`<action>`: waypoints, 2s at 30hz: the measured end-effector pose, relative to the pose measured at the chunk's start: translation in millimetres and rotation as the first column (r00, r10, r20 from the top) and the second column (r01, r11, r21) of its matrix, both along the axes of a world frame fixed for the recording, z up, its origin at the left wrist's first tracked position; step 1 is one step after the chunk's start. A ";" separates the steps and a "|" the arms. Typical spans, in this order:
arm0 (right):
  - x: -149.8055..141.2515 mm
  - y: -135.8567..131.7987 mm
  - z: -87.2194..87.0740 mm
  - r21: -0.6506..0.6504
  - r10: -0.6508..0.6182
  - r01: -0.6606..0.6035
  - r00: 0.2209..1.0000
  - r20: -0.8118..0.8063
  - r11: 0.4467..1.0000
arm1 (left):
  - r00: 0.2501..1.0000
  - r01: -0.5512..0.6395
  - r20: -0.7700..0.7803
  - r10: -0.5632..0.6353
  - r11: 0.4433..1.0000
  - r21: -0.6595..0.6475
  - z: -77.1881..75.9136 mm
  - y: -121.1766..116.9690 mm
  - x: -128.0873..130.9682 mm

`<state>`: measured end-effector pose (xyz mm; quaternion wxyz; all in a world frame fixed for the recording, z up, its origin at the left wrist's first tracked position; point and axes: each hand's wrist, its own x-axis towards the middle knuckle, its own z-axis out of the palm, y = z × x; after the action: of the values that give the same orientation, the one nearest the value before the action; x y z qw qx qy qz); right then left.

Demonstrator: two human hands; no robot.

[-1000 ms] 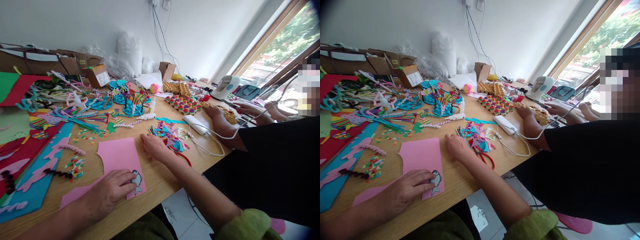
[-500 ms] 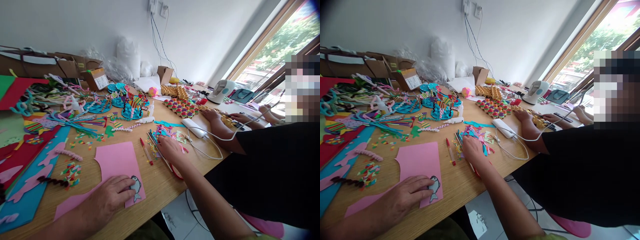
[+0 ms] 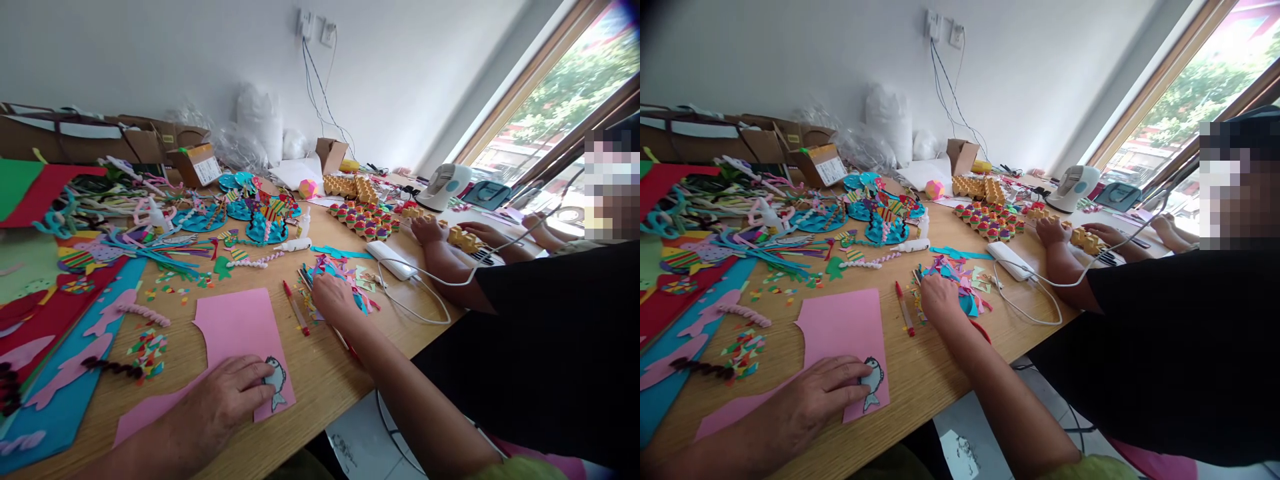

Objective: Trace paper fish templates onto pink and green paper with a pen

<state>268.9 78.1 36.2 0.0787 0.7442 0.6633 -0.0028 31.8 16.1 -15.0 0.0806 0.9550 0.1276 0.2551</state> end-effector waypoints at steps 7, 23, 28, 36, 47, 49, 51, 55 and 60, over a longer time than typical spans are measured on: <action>0.7 3.6 -4.4 -0.009 -0.042 0.042 0.999 -0.005 0.999 | 1.000 -0.017 0.019 0.016 1.000 0.019 3.8 -0.3 1.6; 4.9 12.3 -4.7 0.001 -0.096 0.097 0.989 -0.109 0.995 | 0.999 -0.020 0.026 0.020 1.000 0.024 2.7 -1.1 1.8; 12.1 7.6 6.1 0.145 -0.092 0.121 0.978 -0.189 0.982 | 0.999 -0.026 0.032 0.025 0.999 0.032 4.2 -1.7 2.9; 22.0 1.7 13.8 0.408 0.009 0.152 0.930 -0.367 0.900 | 0.999 -0.019 0.033 0.017 0.998 0.056 2.3 -0.9 3.3; 15.1 -15.1 55.6 0.441 0.543 0.406 -0.181 -0.820 0.800 | 0.999 -0.036 0.016 0.036 0.999 0.033 -11.9 -0.3 -3.5; 5.4 -30.6 63.4 0.392 0.468 0.267 -0.348 -0.813 0.880 | 1.000 -0.021 -0.016 0.022 0.999 0.027 -10.9 -0.6 -4.8; -5.3 -46.1 60.6 0.354 0.388 0.161 -0.439 -0.810 0.921 | 0.999 -0.020 -0.034 0.021 1.000 0.024 -8.7 -0.6 -5.3; -21.9 -69.4 29.4 0.247 0.230 0.031 -0.487 -0.842 0.969 | 0.998 -0.021 -0.050 0.024 0.998 0.059 -6.0 0.0 -5.3; -28.4 -84.8 -12.2 0.169 0.198 0.139 -0.236 -0.951 0.976 | 0.998 -0.017 -0.057 0.022 0.997 0.080 -4.5 0.8 -5.1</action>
<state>240.6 -6.7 24.0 -0.5532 0.4429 0.4839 -0.5135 26.7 16.9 -19.5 0.0364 0.9631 0.1291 0.2333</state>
